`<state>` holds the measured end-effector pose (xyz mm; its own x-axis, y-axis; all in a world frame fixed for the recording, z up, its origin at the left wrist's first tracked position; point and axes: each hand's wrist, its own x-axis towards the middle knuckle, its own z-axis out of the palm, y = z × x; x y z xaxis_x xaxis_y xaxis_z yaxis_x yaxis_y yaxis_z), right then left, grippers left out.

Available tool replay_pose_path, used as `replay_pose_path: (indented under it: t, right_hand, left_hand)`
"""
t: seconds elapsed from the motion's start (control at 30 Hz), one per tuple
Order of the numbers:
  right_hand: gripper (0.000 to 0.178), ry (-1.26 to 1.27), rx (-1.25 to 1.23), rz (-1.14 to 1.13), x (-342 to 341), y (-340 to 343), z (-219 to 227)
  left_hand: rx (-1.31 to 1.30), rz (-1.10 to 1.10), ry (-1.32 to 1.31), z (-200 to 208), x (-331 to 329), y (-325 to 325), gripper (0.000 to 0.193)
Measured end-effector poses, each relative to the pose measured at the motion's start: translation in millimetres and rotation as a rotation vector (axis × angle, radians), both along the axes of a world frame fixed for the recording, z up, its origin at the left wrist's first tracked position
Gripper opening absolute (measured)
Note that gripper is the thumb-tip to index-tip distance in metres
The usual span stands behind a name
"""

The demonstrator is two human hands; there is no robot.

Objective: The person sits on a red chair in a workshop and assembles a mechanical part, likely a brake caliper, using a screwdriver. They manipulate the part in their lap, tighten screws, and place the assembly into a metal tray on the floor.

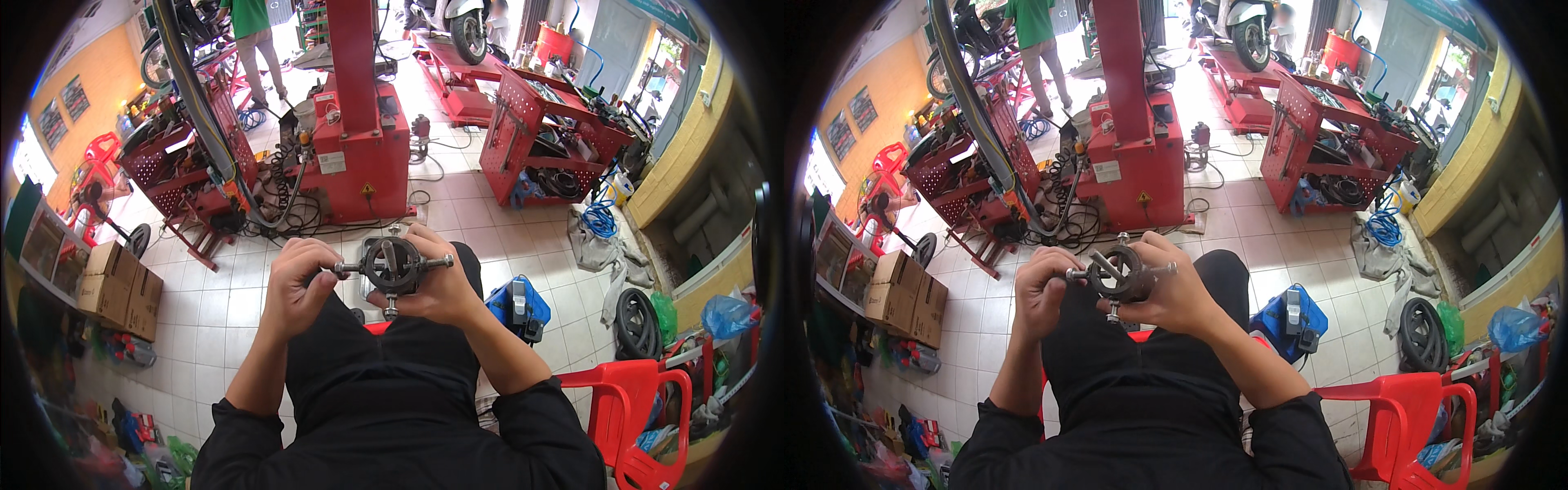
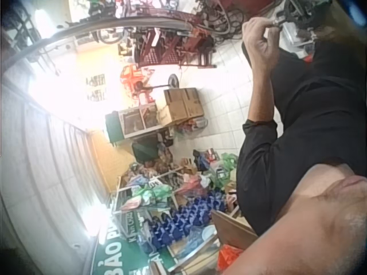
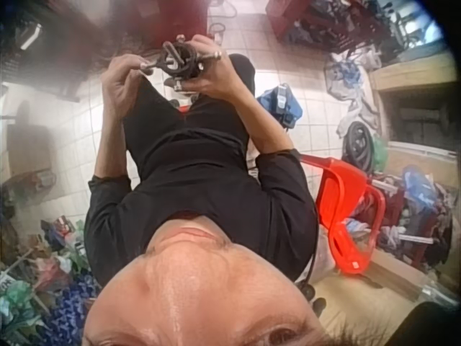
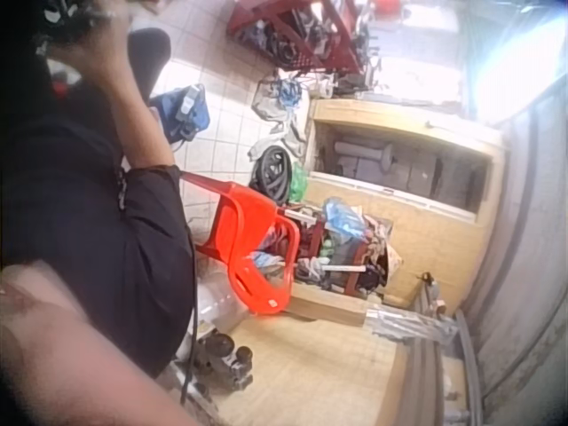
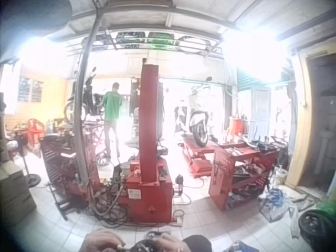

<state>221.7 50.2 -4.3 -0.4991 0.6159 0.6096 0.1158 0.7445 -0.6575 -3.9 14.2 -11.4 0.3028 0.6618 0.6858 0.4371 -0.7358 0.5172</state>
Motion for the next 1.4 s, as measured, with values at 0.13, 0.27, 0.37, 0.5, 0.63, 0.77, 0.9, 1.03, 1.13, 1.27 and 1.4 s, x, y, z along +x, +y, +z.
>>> replay_pose_path:
  t: [0.13,0.27,0.37,0.5,0.63,0.77,0.9,1.03,1.13,1.27,1.4]
  right_hand:
    - [0.047,-0.011,0.010,-0.017,0.1,-2.0,1.6]
    - [0.048,-0.034,0.002,-0.018,0.0,-3.4,2.7]
    - [0.048,0.002,-0.007,-0.001,-0.9,-2.5,1.3]
    - [0.047,-0.037,-0.016,-0.021,0.4,-4.6,3.6]
    - [0.047,-0.012,-0.007,-0.011,-0.4,-3.3,1.4]
    - [0.047,-0.042,-0.038,-0.016,1.6,-3.7,7.1]
    - [0.046,-0.026,0.004,-0.018,0.7,-2.9,2.7]
    - [0.047,-0.018,-0.007,-0.026,0.9,-5.7,5.4]
    - [0.048,-0.029,0.008,-0.021,0.5,-4.3,4.0]
    - [0.048,-0.022,-0.034,-0.021,0.7,-5.6,4.0]
    - [0.049,-0.017,0.015,-0.013,-0.3,-4.1,2.2]
  left_hand:
    - [0.020,0.094,-0.311,5.1,24.0,-8.3,0.016]
    - [0.004,0.040,-0.026,-6.3,-6.8,-1.1,0.021]
    - [-0.056,0.079,-0.423,8.1,28.2,-12.2,0.011]
    - [-0.061,0.090,-0.016,-2.7,-2.7,-4.6,0.022]
    - [-0.082,0.096,-0.342,10.8,24.4,-13.8,0.014]
    - [-0.050,0.060,-0.005,-3.8,-3.7,-1.4,0.024]
    - [-0.096,0.096,-0.400,9.8,25.3,-13.6,0.012]
    - [-0.081,0.039,-0.024,-7.4,-7.4,-0.7,0.028]
    - [-0.118,0.011,-0.315,2.1,14.1,-7.8,0.016]
    - [-0.217,-0.029,-0.222,-5.6,-2.3,-3.8,0.031]
    - [-0.234,-0.073,-0.434,-2.2,13.8,-6.4,0.019]
